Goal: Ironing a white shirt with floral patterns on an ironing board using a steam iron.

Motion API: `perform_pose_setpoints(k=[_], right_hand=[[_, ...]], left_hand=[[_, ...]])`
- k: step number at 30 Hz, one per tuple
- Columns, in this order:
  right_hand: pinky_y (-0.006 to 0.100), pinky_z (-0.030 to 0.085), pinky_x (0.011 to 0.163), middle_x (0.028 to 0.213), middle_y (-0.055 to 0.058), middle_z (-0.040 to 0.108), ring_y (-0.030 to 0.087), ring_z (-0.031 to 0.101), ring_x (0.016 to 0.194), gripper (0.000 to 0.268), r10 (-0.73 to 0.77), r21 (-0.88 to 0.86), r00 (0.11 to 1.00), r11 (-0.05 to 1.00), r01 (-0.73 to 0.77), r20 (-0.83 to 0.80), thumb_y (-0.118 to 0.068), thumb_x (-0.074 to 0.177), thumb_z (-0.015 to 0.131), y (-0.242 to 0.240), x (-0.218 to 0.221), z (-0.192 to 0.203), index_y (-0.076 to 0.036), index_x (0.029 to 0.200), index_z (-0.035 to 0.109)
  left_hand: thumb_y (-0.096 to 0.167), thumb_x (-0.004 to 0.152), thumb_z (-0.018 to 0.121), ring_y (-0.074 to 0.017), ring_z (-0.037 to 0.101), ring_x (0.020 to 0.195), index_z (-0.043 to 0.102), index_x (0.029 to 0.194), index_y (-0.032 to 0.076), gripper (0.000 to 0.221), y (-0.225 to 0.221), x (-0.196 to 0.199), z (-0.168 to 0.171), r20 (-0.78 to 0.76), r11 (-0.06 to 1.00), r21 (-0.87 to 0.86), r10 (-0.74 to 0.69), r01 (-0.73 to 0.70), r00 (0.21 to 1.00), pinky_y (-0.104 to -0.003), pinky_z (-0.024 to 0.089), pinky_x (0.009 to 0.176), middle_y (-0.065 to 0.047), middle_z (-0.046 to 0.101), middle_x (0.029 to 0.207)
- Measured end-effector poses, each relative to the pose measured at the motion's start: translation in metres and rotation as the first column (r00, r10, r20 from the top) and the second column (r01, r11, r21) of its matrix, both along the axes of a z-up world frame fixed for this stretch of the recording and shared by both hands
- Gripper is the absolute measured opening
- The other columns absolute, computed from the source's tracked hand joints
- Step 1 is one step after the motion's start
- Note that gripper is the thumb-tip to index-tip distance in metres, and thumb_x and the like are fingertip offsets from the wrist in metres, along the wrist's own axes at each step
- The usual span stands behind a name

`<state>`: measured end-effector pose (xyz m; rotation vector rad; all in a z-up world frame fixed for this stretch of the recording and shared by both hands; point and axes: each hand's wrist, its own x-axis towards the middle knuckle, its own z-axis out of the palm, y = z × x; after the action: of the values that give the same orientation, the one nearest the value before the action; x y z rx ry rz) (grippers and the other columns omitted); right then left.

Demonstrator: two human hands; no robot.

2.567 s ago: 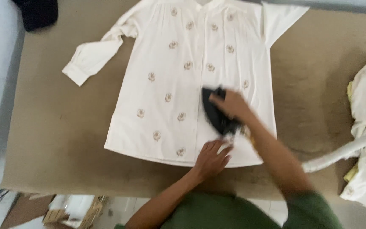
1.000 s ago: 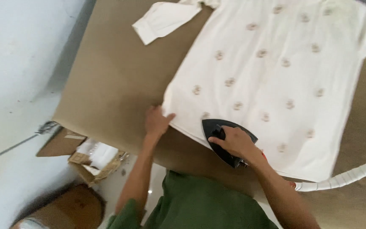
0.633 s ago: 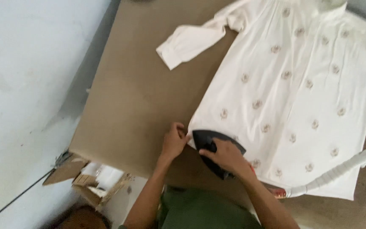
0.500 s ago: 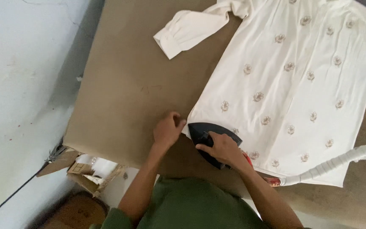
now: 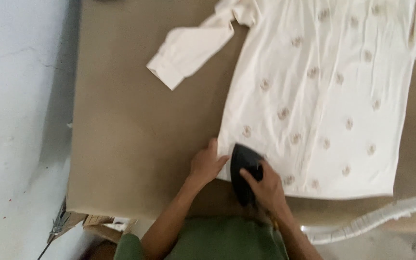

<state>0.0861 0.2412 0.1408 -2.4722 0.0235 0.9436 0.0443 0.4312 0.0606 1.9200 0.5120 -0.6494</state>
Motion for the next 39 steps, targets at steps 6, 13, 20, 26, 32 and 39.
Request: perform_pose_setpoints(k=[6,13,20,26,32,39], right_hand=[[0.044,0.054,0.085,0.114,0.016,0.073,0.034,0.07,0.105,0.058,0.154,0.007,0.982,0.988,-0.156,0.11,-0.05,0.092,0.064,0.016,0.019,-0.006,-0.006,0.129,0.058],[0.044,0.051,0.056,0.076,0.013,0.069,0.032,0.066,0.063,0.049,0.593,-0.051,0.805,0.804,-0.593,0.002,-0.057,0.101,0.057,0.053,-0.008,-0.029,-0.009,0.096,0.054],[0.055,0.051,0.054,0.071,0.02,0.067,0.044,0.067,0.064,0.056,0.629,-0.099,0.773,0.777,-0.622,0.078,-0.064,0.1,0.06,0.056,-0.053,-0.043,-0.009,0.098,0.055],[0.049,0.051,0.067,0.09,0.017,0.068,0.039,0.067,0.082,0.055,0.397,-0.03,0.82,0.894,-0.448,-0.411,-0.067,0.1,0.059,0.053,-0.034,-0.038,-0.013,0.109,0.052],[0.058,0.051,0.073,0.089,0.022,0.072,0.048,0.069,0.087,0.053,0.269,-0.162,0.948,0.942,-0.296,-0.168,-0.067,0.092,0.059,0.045,0.038,-0.019,-0.016,0.104,0.058],[0.055,0.051,0.083,0.106,0.027,0.073,0.044,0.069,0.105,0.069,0.123,-0.018,0.981,0.992,-0.122,0.151,-0.065,0.089,0.06,0.099,0.235,-0.006,-0.001,0.111,0.069]], left_hand=[[0.049,0.101,0.053,-0.0154,0.066,0.071,0.071,0.103,0.015,0.038,0.019,-0.056,0.017,-0.056,0.989,0.055,0.138,-0.135,0.989,-0.034,0.048,0.065,0.001,0.075,0.086],[0.041,0.106,0.048,-0.0232,0.069,0.09,0.071,0.117,0.011,0.039,0.083,0.027,0.019,-0.05,0.965,0.253,-0.052,0.063,0.997,-0.04,0.053,0.08,-0.005,0.074,0.104],[0.054,0.096,0.05,-0.0223,0.072,0.094,0.053,0.146,0.008,0.068,0.084,0.297,-0.029,0.179,0.994,-0.041,0.103,-0.097,0.978,-0.039,0.055,0.081,-0.006,0.076,0.106],[0.03,0.081,0.059,-0.0423,0.069,0.094,0.061,0.102,0.01,0.029,0.11,0.462,-0.135,0.633,0.794,0.055,0.441,-0.605,0.636,-0.05,0.049,0.084,-0.017,0.073,0.097],[0.043,0.094,0.068,-0.0191,0.07,0.113,0.032,0.157,0.011,0.079,0.094,0.278,-0.06,0.57,0.876,-0.304,0.483,-0.376,0.665,-0.033,0.052,0.103,-0.004,0.068,0.122],[0.034,0.099,0.056,-0.034,0.058,0.13,0.041,0.152,0.007,0.061,0.007,0.022,-0.012,0.065,0.894,-0.202,0.421,-0.401,0.905,-0.048,0.047,0.108,-0.016,0.057,0.146]])
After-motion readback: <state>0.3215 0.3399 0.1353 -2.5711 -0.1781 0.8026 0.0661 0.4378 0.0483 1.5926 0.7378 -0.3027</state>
